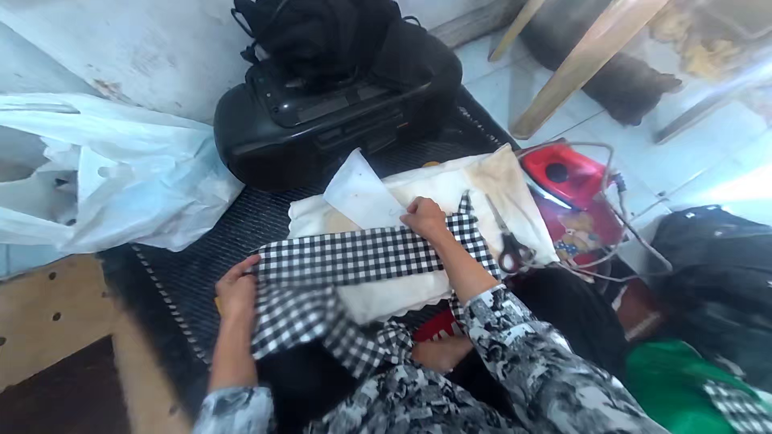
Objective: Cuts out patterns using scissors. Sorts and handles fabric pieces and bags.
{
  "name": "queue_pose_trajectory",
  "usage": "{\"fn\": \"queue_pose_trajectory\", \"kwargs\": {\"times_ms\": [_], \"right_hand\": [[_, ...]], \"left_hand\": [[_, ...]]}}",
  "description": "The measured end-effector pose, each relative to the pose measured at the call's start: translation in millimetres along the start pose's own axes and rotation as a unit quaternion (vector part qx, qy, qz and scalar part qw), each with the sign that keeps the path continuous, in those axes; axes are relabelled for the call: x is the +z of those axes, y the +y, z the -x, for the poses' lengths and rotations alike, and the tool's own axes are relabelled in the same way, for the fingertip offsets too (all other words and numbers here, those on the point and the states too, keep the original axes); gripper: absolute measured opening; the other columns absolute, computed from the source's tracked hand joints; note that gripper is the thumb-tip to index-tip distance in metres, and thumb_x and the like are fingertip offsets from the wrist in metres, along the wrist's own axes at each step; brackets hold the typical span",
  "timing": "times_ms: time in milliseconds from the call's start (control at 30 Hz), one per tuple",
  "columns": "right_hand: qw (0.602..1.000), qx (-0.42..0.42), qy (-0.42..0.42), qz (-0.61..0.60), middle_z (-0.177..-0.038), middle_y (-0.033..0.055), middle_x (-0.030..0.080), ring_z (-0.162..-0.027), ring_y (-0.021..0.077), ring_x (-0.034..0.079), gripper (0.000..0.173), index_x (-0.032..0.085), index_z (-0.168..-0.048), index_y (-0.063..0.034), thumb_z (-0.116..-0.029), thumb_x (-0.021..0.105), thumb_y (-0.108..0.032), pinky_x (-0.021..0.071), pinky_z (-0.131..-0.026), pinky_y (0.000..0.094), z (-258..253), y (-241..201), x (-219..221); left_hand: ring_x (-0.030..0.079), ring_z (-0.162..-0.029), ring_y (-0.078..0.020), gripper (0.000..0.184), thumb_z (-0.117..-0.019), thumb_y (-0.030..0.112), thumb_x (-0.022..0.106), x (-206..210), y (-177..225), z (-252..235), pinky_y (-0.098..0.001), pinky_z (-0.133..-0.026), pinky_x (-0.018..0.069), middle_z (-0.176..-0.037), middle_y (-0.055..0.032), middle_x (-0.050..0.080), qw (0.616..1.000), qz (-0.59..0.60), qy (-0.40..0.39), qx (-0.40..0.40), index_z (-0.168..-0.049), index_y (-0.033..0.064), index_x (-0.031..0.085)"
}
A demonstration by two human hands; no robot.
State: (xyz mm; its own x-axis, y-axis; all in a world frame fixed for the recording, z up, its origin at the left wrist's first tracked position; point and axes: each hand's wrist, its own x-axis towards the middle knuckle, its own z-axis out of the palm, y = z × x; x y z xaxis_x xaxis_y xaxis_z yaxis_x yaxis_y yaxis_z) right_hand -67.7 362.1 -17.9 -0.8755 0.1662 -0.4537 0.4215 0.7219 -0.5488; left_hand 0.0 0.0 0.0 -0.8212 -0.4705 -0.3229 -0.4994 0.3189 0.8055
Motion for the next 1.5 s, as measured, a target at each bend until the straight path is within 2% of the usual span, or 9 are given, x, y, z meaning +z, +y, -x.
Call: {"fn": "queue_pose_trajectory", "kwargs": {"times_ms": [233,367,500,600,800,1000,1200,1333,1500], "right_hand": [[0.954,-0.188,0.194,-0.13,-0.108,0.0227,0.07,-0.095,0.0353,0.072,0.024,0.062,-0.118,0.0062,-0.1025,0.06,-0.011,0.057,-0.087,0.0516,20.8,-9.5,-31.7],[0.915,-0.209,0.252,-0.236,-0.104,0.0159,0.069,-0.079,0.0187,0.067,0.021,0.061,-0.114,0.004,-0.1,0.063,-0.011,0.0561,-0.074,0.0351,65.1,-5.4,-56.5],[0.877,-0.08,0.23,-0.414,-0.093,0.0125,0.065,-0.073,0.015,0.064,0.029,0.056,-0.118,0.0047,-0.0978,0.067,-0.013,0.057,-0.067,0.034,119.1,33.7,-16.4],[0.924,0.045,0.136,-0.355,-0.102,0.0181,0.066,-0.082,0.0239,0.067,0.039,0.056,-0.124,0.0043,-0.102,0.065,-0.027,0.0577,-0.076,0.0431,151.0,79.8,6.7],[0.981,0.091,0.172,-0.023,-0.134,0.0307,0.058,-0.12,0.0468,0.06,0.035,0.06,-0.131,0.0056,-0.1029,0.056,-0.014,0.0494,-0.099,0.0627,148.0,146.6,-51.9],[0.974,0.178,0.126,0.065,-0.13,0.0332,0.059,-0.119,0.0499,0.06,0.046,0.057,-0.135,0.0055,-0.0966,0.066,-0.019,0.0497,-0.094,0.0667,116.3,162.5,-60.8],[0.97,0.194,0.143,0.03,-0.12,0.0326,0.065,-0.113,0.0506,0.064,0.051,0.057,-0.134,0.004,-0.093,0.07,-0.024,0.0502,-0.09,0.0682,120.5,159.3,-59.4],[0.969,0.182,0.163,-0.027,-0.119,0.032,0.066,-0.113,0.0512,0.063,0.053,0.059,-0.134,0.0021,-0.0911,0.073,-0.025,0.0475,-0.092,0.0705,115.6,171.1,-63.4],[0.925,0.089,0.123,-0.347,-0.111,0.0123,0.069,-0.089,0.0168,0.066,0.041,0.056,-0.14,-0.004,-0.0997,0.062,-0.012,0.0559,-0.079,0.0349,160.0,169.5,-73.7]], "left_hand": [[0.059,-0.123,-0.031,0.039,-0.1002,0.003,0.049,-7.4,3.3,13.4,-0.0439,-0.105,0.0454,-0.136,-0.0278,0.058,0.989,-0.061,0.069,0.118,-0.137,-0.006,0.058],[0.063,-0.109,-0.0163,0.037,-0.1041,0.014,0.054,10.0,42.7,72.5,-0.0318,-0.095,0.0514,-0.127,-0.0208,0.063,0.983,0.014,-0.015,0.184,-0.134,-0.0081,0.056],[0.069,-0.104,-0.0195,0.044,-0.1103,0.029,0.044,74.8,52.8,148.0,-0.0357,-0.089,0.0565,-0.123,-0.0151,0.067,0.958,0.118,-0.262,-0.026,-0.14,-0.0031,0.05],[0.064,-0.117,-0.0281,0.056,-0.1097,0.041,0.044,128.5,24.4,178.4,-0.0422,-0.098,0.0526,-0.135,-0.0214,0.06,0.922,0.162,-0.309,-0.171,-0.146,-0.0023,0.045],[0.064,-0.107,-0.0207,0.041,-0.1072,0.027,0.054,162.6,-9.1,199.8,-0.0365,-0.092,0.0516,-0.12,-0.017,0.066,0.937,0.192,-0.243,-0.16,-0.133,-0.005,0.055],[0.062,-0.075,-0.0139,0.02,-0.0971,0.017,0.071,181.1,-2.8,198.0,-0.03,-0.072,0.0537,-0.085,-0.0097,0.065,0.964,0.146,-0.188,-0.119,-0.097,-0.0026,0.065],[0.069,-0.097,-0.0215,0.029,-0.1087,0.021,0.04,169.0,3.1,197.3,-0.0379,-0.083,0.0588,-0.112,-0.0135,0.065,0.861,0.417,-0.188,-0.22,-0.129,0.0035,0.051],[0.068,-0.1,-0.0208,0.036,-0.1073,0.014,0.05,176.6,-7.4,201.6,-0.0337,-0.085,0.0591,-0.121,-0.0154,0.063,0.863,0.381,-0.237,-0.233,-0.14,0.0016,0.045],[0.069,-0.084,-0.015,0.029,-0.0969,-0.008,0.057,171.1,-1.8,196.7,-0.0284,-0.077,0.0604,-0.103,-0.0098,0.067,0.858,0.385,-0.264,-0.216,-0.124,0.0015,0.051]]}}
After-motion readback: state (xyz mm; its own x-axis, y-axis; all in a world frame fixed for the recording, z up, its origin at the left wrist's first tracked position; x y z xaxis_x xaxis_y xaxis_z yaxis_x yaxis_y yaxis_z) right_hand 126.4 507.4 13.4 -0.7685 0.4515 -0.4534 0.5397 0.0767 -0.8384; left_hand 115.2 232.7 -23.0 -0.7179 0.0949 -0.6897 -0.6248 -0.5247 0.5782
